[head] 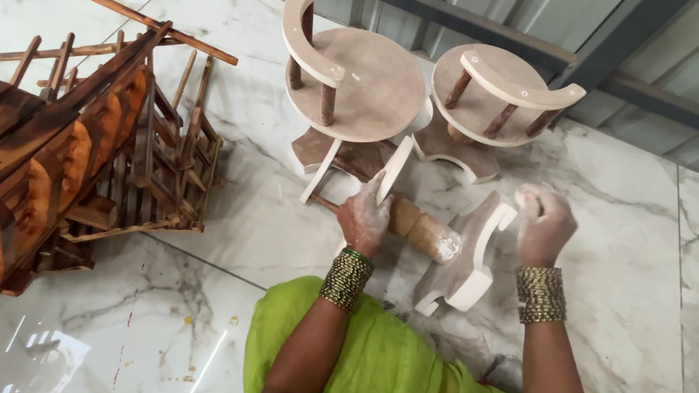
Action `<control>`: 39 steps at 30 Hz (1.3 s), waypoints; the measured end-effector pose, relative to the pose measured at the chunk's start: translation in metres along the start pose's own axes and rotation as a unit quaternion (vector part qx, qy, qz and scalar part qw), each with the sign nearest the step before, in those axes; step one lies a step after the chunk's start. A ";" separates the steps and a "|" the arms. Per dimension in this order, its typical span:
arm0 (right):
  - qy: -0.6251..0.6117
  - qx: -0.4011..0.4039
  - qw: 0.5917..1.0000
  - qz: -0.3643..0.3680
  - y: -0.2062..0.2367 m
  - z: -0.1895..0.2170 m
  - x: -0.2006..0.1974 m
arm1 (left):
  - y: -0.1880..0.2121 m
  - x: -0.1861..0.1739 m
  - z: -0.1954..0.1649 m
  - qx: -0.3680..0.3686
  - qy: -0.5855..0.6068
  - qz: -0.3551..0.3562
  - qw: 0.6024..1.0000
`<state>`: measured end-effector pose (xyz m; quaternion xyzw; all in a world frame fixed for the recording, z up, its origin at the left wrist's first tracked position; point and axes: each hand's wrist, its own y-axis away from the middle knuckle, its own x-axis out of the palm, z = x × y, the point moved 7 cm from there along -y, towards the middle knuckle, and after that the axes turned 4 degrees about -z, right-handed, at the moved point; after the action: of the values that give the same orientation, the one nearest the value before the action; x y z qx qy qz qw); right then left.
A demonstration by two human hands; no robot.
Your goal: The person sits on the floor assembling small wooden stools. They apply a white paste to the wooden joints by hand, press the curved backrest and side rails onto the round seat and legs, and reposition the stools to work on each one in turn.
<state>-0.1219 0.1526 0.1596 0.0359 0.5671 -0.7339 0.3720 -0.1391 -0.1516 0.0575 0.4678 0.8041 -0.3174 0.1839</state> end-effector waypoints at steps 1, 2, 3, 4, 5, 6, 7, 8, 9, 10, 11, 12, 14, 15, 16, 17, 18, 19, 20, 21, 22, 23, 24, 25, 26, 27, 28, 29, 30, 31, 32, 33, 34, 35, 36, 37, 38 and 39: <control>0.041 -0.045 0.998 0.013 0.002 0.007 0.002 | 0.000 0.000 -0.001 -0.010 -0.001 0.009 1.000; 0.082 -0.089 0.992 0.026 0.007 0.013 0.005 | 0.000 -0.001 -0.001 -0.021 -0.001 0.020 1.000; 0.123 -0.132 0.983 0.041 0.013 0.019 0.010 | 0.000 -0.002 -0.002 -0.023 0.002 0.022 0.999; 0.112 -0.137 0.982 0.065 0.019 0.020 0.016 | 0.001 -0.003 -0.003 -0.026 0.004 0.024 0.999; 0.101 -0.142 0.981 0.087 0.025 0.021 0.023 | 0.001 -0.004 -0.003 -0.028 0.006 0.026 0.999; 0.089 -0.148 0.979 0.109 0.030 0.021 0.029 | 0.001 -0.005 -0.004 -0.023 0.010 0.024 0.999; 0.086 -0.120 0.982 0.118 0.034 0.016 0.032 | 0.002 -0.005 -0.004 -0.019 0.013 0.023 0.999; 0.082 -0.094 0.984 0.127 0.037 0.011 0.033 | 0.002 -0.004 -0.005 -0.014 0.018 0.021 1.000; 0.080 -0.067 0.985 0.135 0.039 0.008 0.032 | 0.002 -0.005 -0.006 -0.003 0.027 0.004 1.000; 0.039 -0.051 0.983 0.175 0.044 0.004 0.034 | 0.002 -0.006 -0.007 0.007 0.036 -0.010 0.999; -0.002 -0.034 0.976 0.214 0.049 0.000 0.034 | 0.003 -0.006 -0.008 0.018 0.046 -0.024 0.999; -0.043 -0.017 0.966 0.253 0.053 -0.001 0.031 | 0.003 -0.004 -0.008 0.017 0.042 -0.023 0.999; -0.058 0.019 0.936 0.348 0.061 -0.004 0.024 | 0.004 -0.003 -0.008 0.018 0.035 -0.024 0.999; -0.065 0.034 0.917 0.393 0.062 -0.003 0.020 | 0.004 -0.004 -0.009 0.023 0.035 -0.026 0.999; -0.093 0.038 0.906 0.412 0.061 0.001 0.014 | 0.004 -0.005 -0.010 0.026 0.035 -0.029 0.999; -0.122 0.042 0.893 0.432 0.060 0.005 0.007 | 0.004 -0.007 -0.011 0.029 0.034 -0.030 0.999; -0.151 0.045 0.879 0.450 0.059 0.011 0.002 | 0.004 -0.008 -0.010 0.021 0.033 -0.022 0.999; -0.177 0.050 0.857 0.481 0.061 0.016 -0.002 | 0.004 -0.009 -0.010 0.013 0.034 -0.014 0.999; -0.202 0.054 0.833 0.512 0.064 0.021 -0.006 | 0.002 -0.009 -0.010 0.005 0.035 -0.007 0.999; -0.227 0.059 0.808 0.541 0.068 0.026 -0.008 | 0.001 -0.008 -0.010 -0.009 0.016 0.017 1.000; -0.186 -0.001 0.848 0.495 0.060 0.029 -0.014 | 0.000 -0.005 -0.009 -0.024 -0.001 0.042 0.999; -0.143 -0.063 0.882 0.445 0.054 0.033 -0.019 | -0.001 -0.002 -0.009 -0.039 -0.018 0.066 0.997; -0.099 -0.122 0.906 0.393 0.051 0.036 -0.024 | -0.001 -0.004 -0.010 -0.036 -0.007 0.057 0.998; -0.064 -0.108 0.920 0.372 0.051 0.033 -0.024 | -0.001 -0.004 -0.012 -0.035 0.004 0.049 0.998; -0.031 -0.093 0.932 0.350 0.051 0.029 -0.022 | -0.001 -0.005 -0.012 -0.033 0.013 0.041 0.999; 0.002 -0.080 0.942 0.325 0.051 0.025 -0.023 | -0.001 -0.005 -0.013 -0.028 0.011 0.036 0.999; 0.038 -0.148 0.935 0.320 0.060 0.034 -0.019 | 0.000 -0.005 -0.013 -0.024 0.009 0.031 0.999; 0.074 -0.215 0.923 0.311 0.072 0.043 -0.013 | 0.001 -0.005 -0.012 -0.018 0.007 0.026 0.999; 0.111 -0.282 0.905 0.299 0.085 0.050 -0.012 | 0.000 -0.003 -0.011 -0.020 0.004 0.027 0.999; 0.126 -0.288 0.910 0.270 0.096 0.053 -0.016 | 0.000 -0.002 -0.010 -0.022 0.002 0.030 0.999; 0.141 -0.294 0.914 0.241 0.111 0.057 -0.021 | 0.001 -0.001 -0.009 -0.025 -0.001 0.033 0.999; 0.157 -0.298 0.917 0.211 0.127 0.058 -0.028 | 0.001 0.001 -0.008 -0.027 -0.010 0.036 0.999; 0.148 -0.292 0.921 0.209 0.137 0.055 -0.031 | 0.000 0.002 -0.008 -0.027 -0.019 0.039 0.999; 0.140 -0.285 0.925 0.207 0.148 0.052 -0.033 | -0.001 0.003 -0.008 -0.026 -0.029 0.043 0.998; 0.132 -0.277 0.929 0.206 0.160 0.048 -0.035 | -0.001 0.004 -0.008 -0.022 -0.032 0.044 0.998; 0.143 -0.282 0.927 0.202 0.170 0.045 -0.036 | -0.001 0.005 -0.008 -0.019 -0.035 0.046 0.998; 0.153 -0.289 0.924 0.198 0.176 0.042 -0.035 | -0.002 0.005 -0.008 -0.016 -0.038 0.046 0.998; 0.163 -0.296 0.921 0.195 0.180 0.041 -0.038 | -0.001 0.005 -0.008 -0.017 -0.039 0.048 0.998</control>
<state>0.0267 0.1221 0.0468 0.1530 0.7934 -0.4293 0.4035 -0.1423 -0.1436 0.0604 0.4901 0.7779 -0.3126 0.2384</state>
